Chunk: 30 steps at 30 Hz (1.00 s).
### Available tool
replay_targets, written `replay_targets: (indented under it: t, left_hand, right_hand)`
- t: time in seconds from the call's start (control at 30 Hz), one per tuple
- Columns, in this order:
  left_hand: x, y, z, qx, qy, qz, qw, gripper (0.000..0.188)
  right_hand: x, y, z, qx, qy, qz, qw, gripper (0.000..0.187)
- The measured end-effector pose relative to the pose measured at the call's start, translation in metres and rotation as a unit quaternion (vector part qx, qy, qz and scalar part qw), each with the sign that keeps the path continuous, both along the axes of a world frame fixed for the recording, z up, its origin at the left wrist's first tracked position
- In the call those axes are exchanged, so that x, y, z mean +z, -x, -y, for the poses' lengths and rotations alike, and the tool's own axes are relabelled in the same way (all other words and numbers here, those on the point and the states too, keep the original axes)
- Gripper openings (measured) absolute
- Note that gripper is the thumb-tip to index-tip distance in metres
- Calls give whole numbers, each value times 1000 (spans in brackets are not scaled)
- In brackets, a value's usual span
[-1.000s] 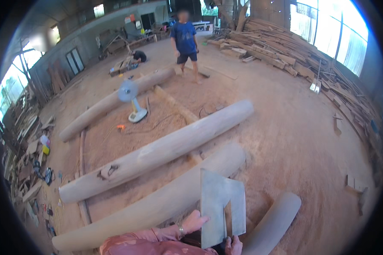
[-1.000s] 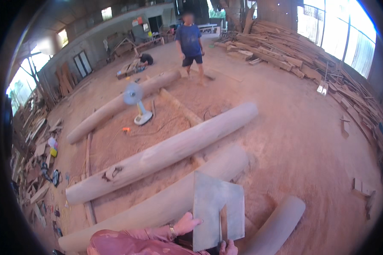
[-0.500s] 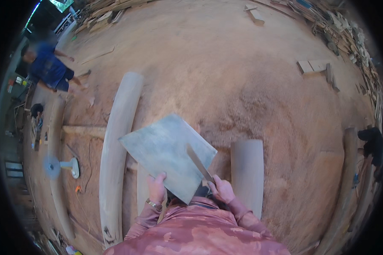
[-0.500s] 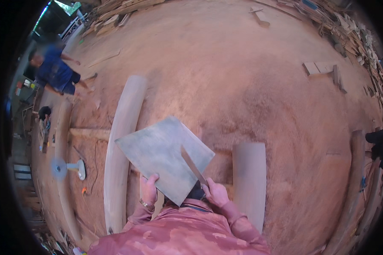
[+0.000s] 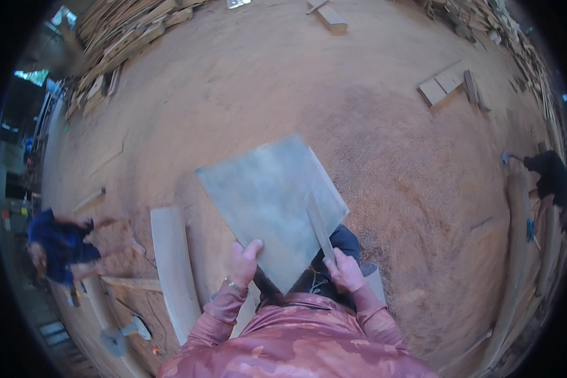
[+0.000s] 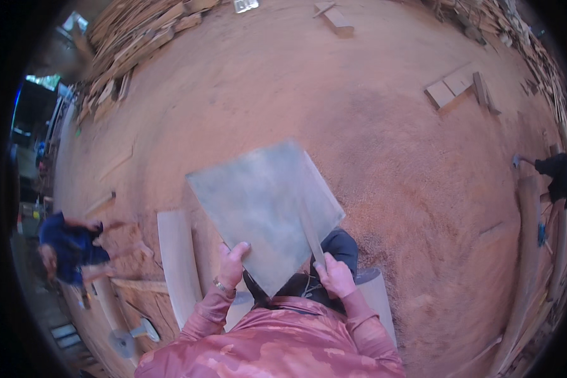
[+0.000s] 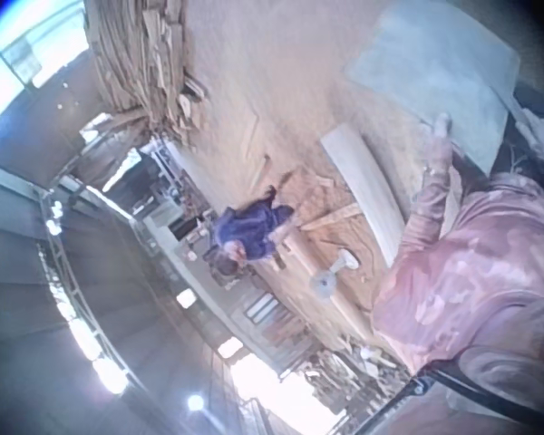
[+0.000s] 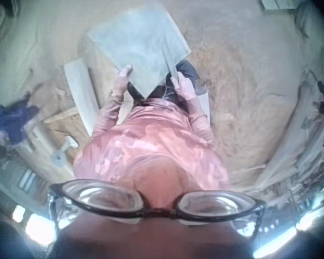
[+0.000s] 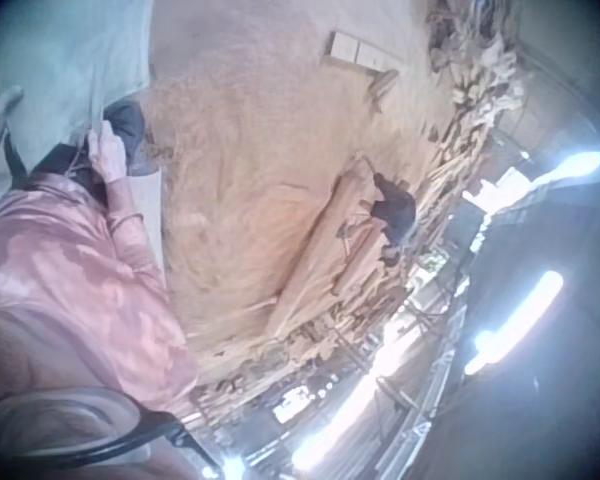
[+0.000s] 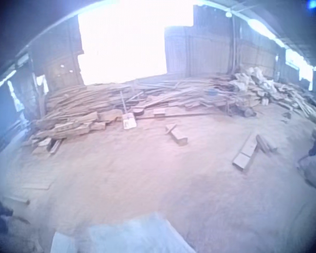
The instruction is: The person sits on the floor and pours a yellow liquid from two plastic bottles onto a flat sheet. They then use a small wooden stick to spread the liquid across the sheet's surface.
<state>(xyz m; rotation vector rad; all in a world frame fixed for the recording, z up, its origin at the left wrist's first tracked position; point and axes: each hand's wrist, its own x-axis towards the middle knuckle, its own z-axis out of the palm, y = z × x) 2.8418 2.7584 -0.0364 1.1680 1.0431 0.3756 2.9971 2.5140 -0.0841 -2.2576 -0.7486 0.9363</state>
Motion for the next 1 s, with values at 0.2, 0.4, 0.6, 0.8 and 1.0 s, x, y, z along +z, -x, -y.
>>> replay_targets:
  t: [0.2, 0.4, 0.6, 0.8, 1.0]
  left_hand:
    - [-13, -208, -91, -40, -70, -47, 996, 33]
    - [15, -404, -155, 29, -131, -194, 972, 41]
    - [-15, -645, -219, -34, -122, -99, 987, 38]
    - [-48, -954, -279, -109, -86, -65, 988, 38]
    - [-72, -1231, -303, -133, -30, 5, 991, 40]
  right_hand:
    - [10, -219, -77, -94, -264, -237, 930, 26]
    - [64, -456, -140, -77, -448, -288, 843, 23]
    - [54, -691, -171, -85, -379, -216, 896, 22]
    - [45, -882, -180, -277, -343, -132, 888, 15]
    - [2, -1038, -141, -508, -209, -6, 836, 25]
